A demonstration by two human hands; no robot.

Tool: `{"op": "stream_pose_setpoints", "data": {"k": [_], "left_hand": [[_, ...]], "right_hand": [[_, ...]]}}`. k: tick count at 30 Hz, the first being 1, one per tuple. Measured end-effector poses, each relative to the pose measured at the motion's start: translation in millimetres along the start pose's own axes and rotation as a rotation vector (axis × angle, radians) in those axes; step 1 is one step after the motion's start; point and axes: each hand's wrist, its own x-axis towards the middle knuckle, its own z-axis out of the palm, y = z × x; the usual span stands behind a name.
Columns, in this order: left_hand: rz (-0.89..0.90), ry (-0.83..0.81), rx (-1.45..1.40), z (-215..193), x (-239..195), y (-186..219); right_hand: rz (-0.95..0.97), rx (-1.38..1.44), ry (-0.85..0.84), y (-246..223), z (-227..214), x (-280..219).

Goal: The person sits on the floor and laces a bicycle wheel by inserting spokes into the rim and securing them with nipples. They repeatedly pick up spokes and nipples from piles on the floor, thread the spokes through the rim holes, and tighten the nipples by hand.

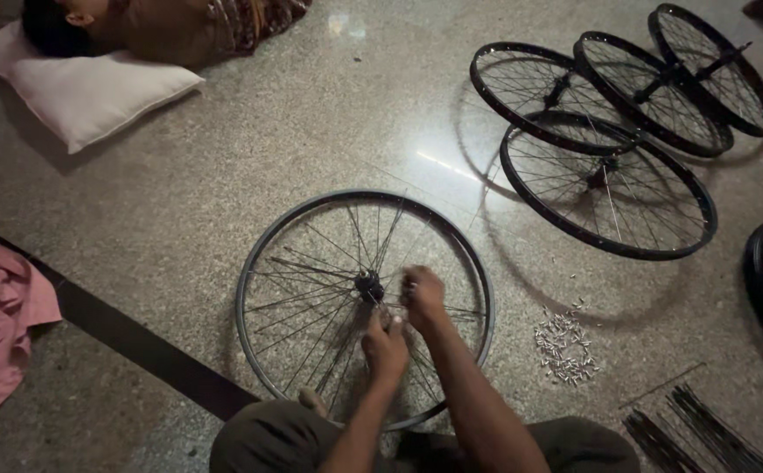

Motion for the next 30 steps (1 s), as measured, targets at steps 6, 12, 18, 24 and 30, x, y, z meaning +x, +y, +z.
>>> {"op": "stream_pose_setpoints", "data": {"k": [6,12,18,24,30], "left_hand": [[-0.469,-0.293,-0.388,-9.9,-2.5,31.1],[-0.470,-0.413,-0.549,3.3,3.5,5.6],[-0.444,-0.806,0.046,19.3,-16.8,-69.7],[-0.042,-1.012,0.181,12.9,-31.7,-82.1],[-0.533,-0.852,-0.255,-20.4,-39.8,-16.5]], "right_hand": [[-0.356,-0.148,0.263,-13.6,-72.3,-126.7],[0.092,-0.711,-0.041,26.2,-138.9,-192.3],[0.040,0.240,0.190,21.8,-190.2,-166.8],[0.013,0.168,0.118,51.9,-179.7,-170.9],[-0.215,0.074,0.115,70.9,-185.2,-157.0]]}}
